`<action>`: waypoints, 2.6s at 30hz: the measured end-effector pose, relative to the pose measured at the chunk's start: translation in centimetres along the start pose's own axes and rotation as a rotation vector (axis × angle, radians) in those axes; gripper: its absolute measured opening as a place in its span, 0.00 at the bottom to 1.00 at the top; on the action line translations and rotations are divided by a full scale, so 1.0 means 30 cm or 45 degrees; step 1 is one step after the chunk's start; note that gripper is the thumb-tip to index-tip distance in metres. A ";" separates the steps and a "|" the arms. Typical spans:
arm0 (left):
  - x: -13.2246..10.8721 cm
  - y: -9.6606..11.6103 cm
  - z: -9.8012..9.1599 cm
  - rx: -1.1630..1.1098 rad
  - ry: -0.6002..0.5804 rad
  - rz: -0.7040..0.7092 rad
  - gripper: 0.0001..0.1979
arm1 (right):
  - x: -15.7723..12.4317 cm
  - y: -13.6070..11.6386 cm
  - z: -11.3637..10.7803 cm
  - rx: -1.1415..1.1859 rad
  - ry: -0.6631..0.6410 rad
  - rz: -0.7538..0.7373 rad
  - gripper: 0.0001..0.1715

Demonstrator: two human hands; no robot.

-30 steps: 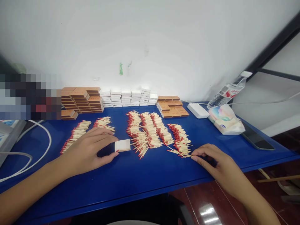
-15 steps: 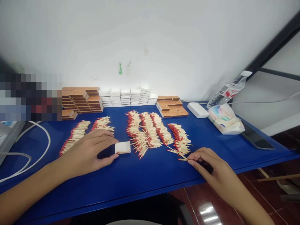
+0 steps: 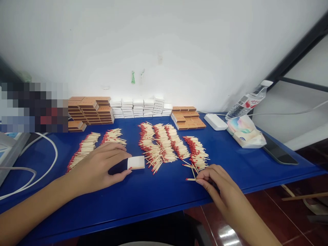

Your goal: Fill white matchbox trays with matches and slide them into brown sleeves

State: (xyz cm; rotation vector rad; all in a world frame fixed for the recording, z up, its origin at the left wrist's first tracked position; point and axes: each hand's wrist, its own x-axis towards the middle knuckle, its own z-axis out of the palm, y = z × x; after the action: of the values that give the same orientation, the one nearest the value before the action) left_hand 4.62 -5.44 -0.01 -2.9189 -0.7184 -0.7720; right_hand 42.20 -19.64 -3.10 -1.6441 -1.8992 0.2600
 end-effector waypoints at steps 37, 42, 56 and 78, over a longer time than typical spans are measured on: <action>0.008 0.027 -0.016 0.036 0.044 0.094 0.12 | 0.044 -0.001 -0.014 -0.423 0.199 0.237 0.25; 0.009 0.028 -0.011 0.020 0.035 0.084 0.11 | 0.015 -0.002 0.026 -0.434 0.177 0.308 0.25; 0.005 0.025 -0.011 0.037 0.038 0.082 0.10 | -0.006 0.051 0.026 -0.306 0.120 0.285 0.24; 0.009 0.039 -0.013 0.026 0.042 0.098 0.11 | 0.253 -0.338 0.267 -0.509 0.082 -0.611 0.10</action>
State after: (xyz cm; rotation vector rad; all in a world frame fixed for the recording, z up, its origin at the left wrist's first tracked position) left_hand 5.17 -6.42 0.57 -2.8896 -0.6040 -0.7982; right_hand 28.97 -12.69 -1.85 -1.3433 -2.3261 -0.3853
